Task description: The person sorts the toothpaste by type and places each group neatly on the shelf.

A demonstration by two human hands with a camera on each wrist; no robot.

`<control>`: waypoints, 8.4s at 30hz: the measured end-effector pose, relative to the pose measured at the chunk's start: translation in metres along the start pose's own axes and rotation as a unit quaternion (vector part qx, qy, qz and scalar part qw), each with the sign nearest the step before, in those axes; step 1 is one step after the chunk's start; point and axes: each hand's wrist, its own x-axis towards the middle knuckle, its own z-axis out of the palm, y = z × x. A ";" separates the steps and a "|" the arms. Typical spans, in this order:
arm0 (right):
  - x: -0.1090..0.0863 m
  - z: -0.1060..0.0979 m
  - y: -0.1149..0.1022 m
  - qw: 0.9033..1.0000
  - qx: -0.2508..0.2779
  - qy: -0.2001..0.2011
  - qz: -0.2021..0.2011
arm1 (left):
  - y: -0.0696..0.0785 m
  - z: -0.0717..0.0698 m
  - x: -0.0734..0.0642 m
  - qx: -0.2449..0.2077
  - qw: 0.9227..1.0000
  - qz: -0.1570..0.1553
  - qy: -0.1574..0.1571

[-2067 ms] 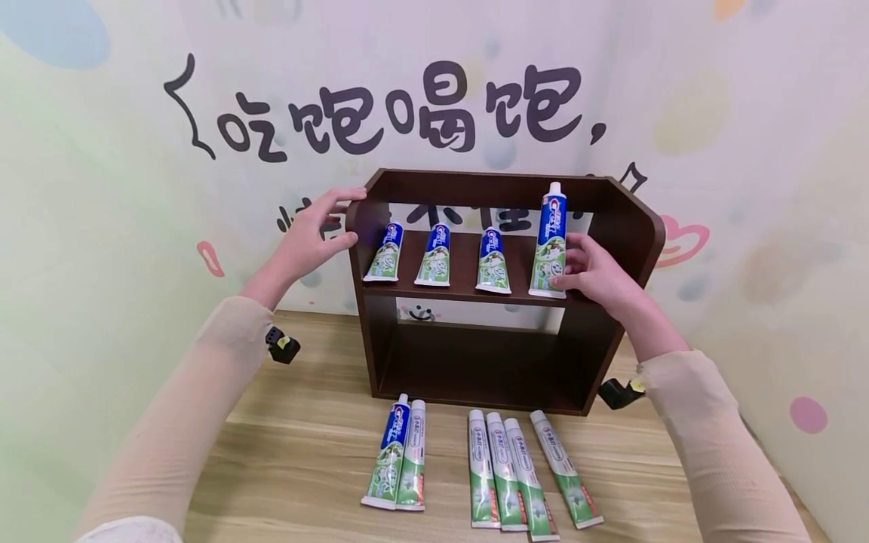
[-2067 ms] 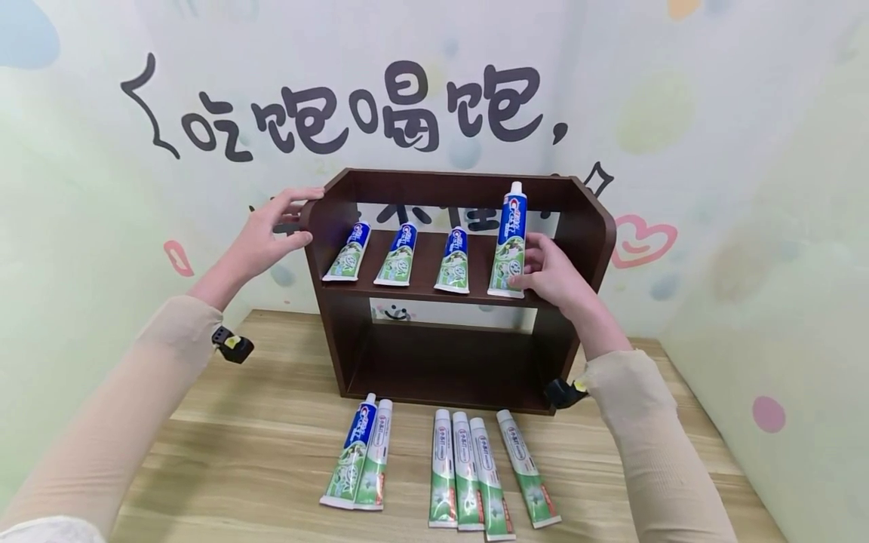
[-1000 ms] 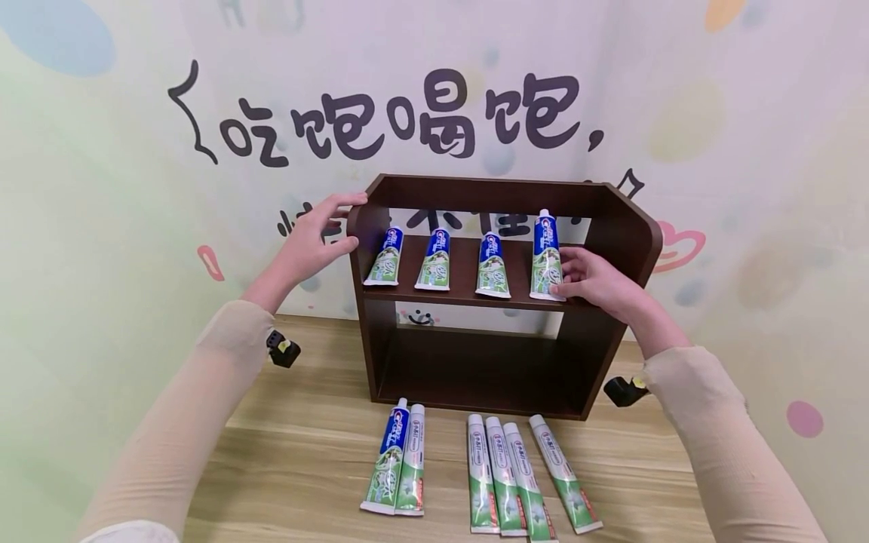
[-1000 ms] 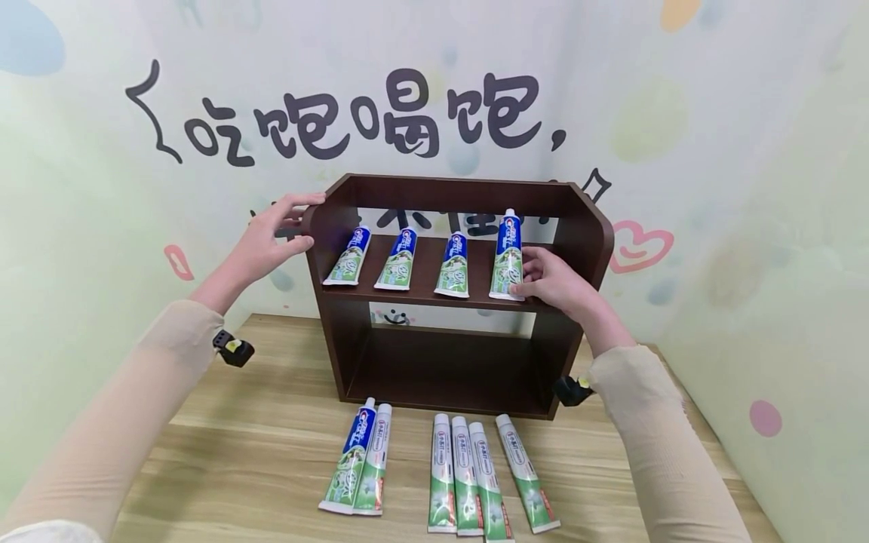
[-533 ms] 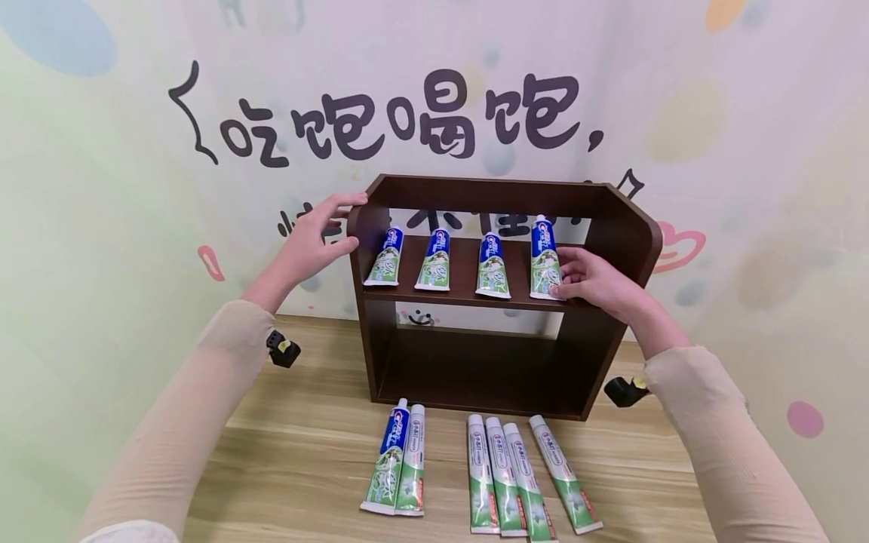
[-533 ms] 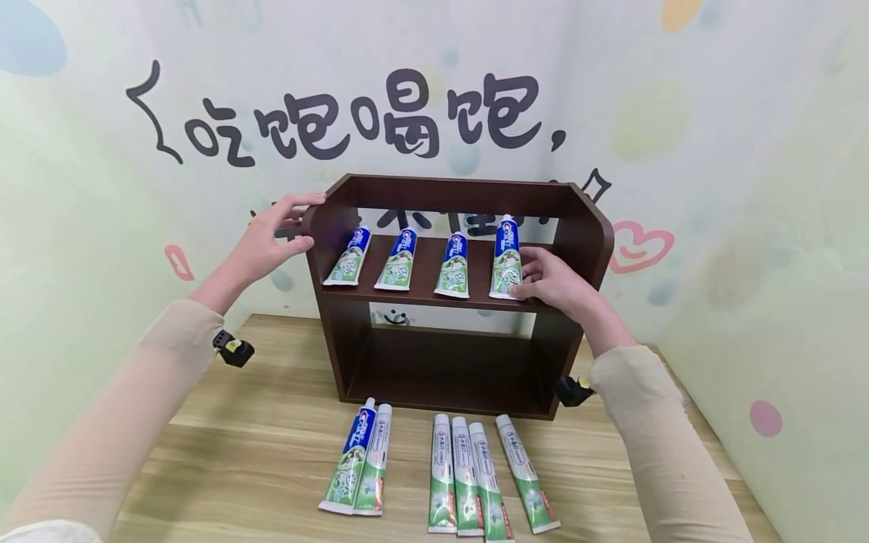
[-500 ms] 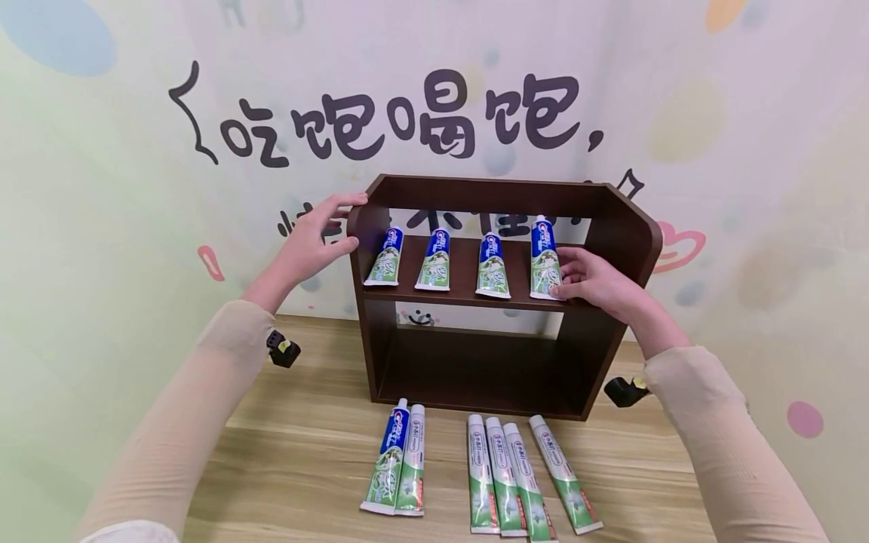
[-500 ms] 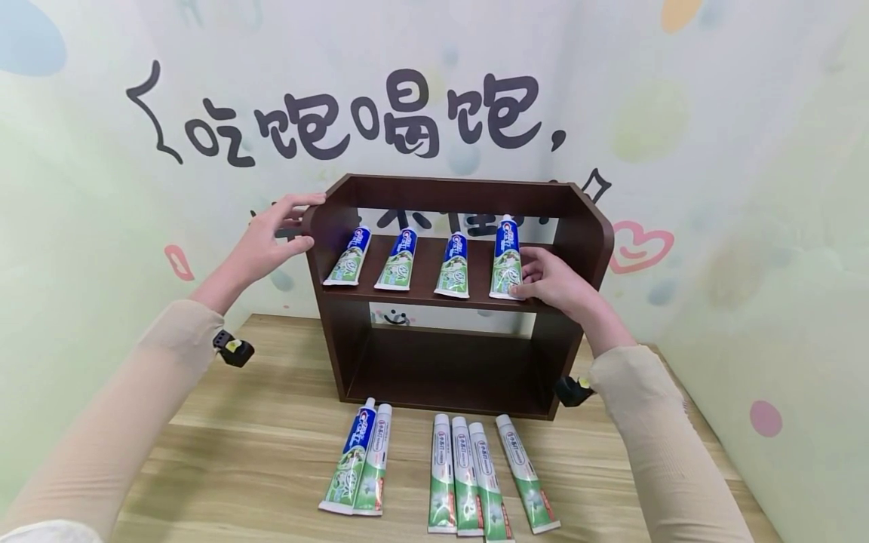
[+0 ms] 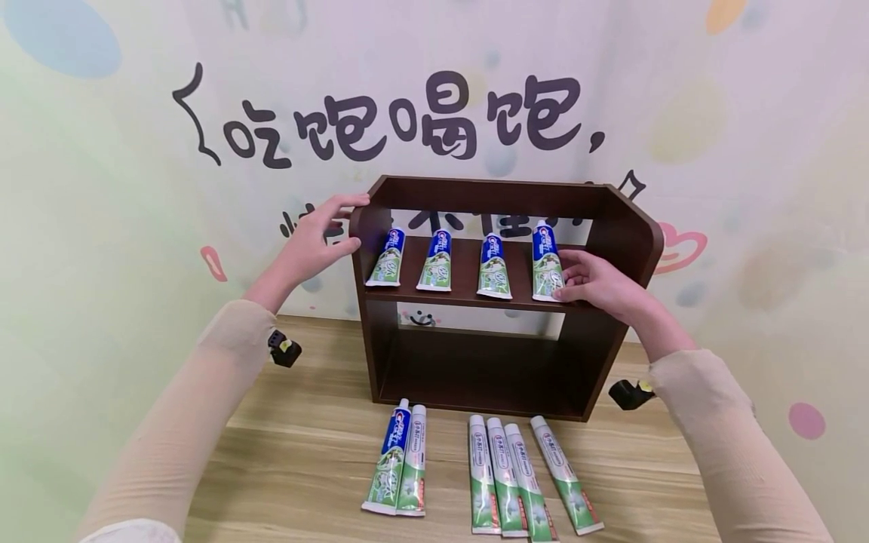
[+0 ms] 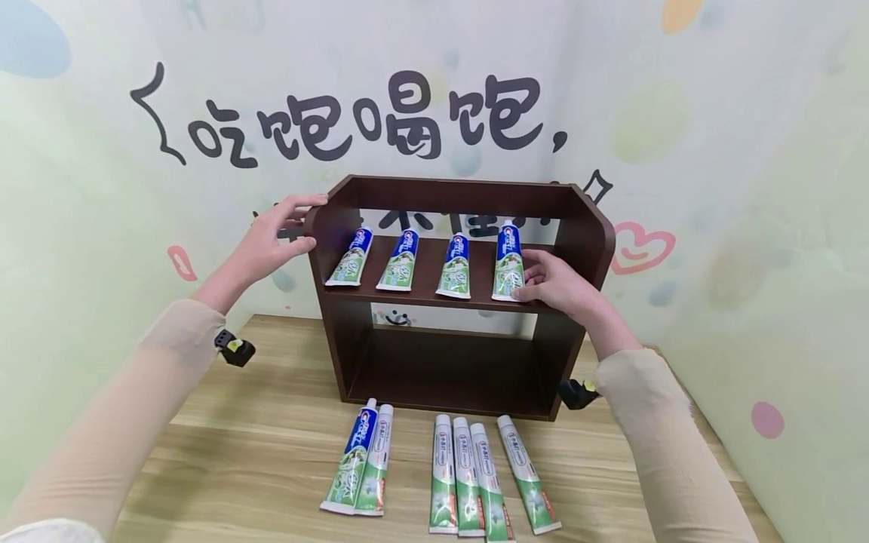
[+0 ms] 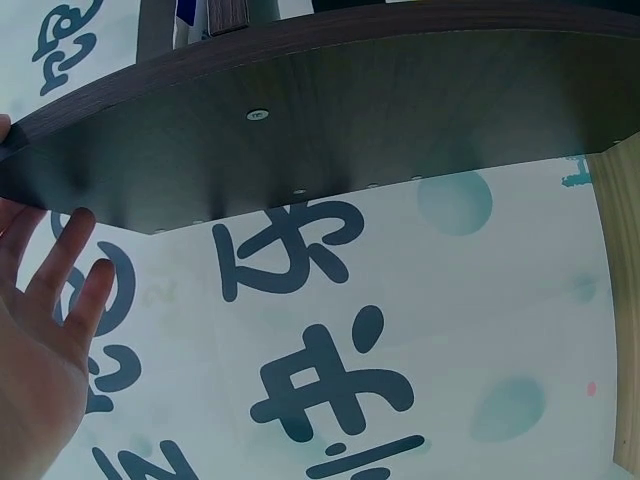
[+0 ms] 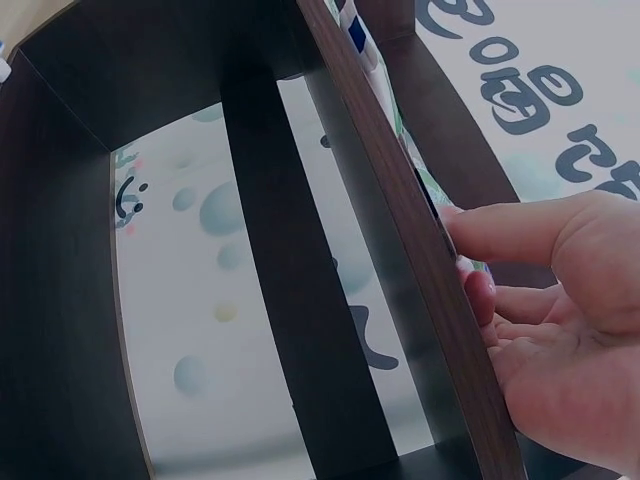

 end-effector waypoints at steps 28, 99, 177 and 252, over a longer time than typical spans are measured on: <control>-0.002 -0.002 0.004 1.000 -0.022 -0.007 -0.004 | 0.001 -0.001 0.000 0.005 1.000 -0.007 0.002; -0.021 0.005 -0.046 0.966 -0.176 0.149 -0.115 | 0.000 0.000 0.001 0.008 1.000 -0.001 0.000; -0.028 0.285 -0.021 0.970 0.102 0.166 -0.147 | -0.004 0.003 0.001 -0.007 1.000 0.005 0.018; -0.059 0.334 0.026 0.997 -0.065 0.030 -0.041 | -0.002 0.002 0.003 -0.004 1.000 -0.002 0.014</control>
